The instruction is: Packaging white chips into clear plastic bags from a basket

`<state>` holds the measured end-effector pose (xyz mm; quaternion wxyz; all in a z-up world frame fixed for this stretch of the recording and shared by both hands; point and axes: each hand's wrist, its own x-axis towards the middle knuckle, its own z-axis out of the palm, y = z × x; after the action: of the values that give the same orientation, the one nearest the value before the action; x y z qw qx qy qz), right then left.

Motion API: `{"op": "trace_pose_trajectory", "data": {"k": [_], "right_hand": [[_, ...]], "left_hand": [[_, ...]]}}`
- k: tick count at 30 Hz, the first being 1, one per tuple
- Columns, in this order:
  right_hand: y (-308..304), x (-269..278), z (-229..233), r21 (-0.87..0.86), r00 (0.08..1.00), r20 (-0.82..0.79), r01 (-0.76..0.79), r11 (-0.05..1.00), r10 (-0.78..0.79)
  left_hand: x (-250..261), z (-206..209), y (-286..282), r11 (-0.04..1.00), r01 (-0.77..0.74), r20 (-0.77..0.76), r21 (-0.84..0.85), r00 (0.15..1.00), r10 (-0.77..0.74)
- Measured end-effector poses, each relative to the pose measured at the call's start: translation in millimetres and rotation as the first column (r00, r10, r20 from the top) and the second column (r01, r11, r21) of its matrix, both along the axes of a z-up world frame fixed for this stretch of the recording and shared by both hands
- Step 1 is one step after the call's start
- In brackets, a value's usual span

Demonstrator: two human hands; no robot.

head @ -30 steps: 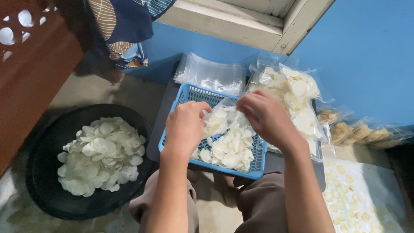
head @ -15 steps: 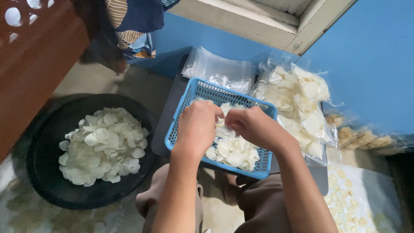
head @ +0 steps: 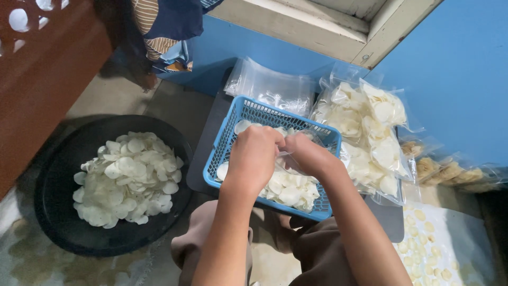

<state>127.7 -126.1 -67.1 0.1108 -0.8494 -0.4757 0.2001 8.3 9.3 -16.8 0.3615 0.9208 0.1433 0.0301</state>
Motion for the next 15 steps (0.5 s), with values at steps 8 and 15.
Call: {"op": "trace_pose_trajectory", "data": {"k": [8,15], "right_hand": [[-4,-15,50,-0.138,0.998,-0.049,0.041,0.990,-0.048],[-9,-17,56,-0.153,0.974,-0.226,-0.024,0.988,-0.012]], "left_hand": [[-8,11,5,0.976,-0.116,-0.109,-0.184,0.989,0.097],[-11,10,5,0.978,-0.114,-0.119,-0.176,0.988,0.094]]}}
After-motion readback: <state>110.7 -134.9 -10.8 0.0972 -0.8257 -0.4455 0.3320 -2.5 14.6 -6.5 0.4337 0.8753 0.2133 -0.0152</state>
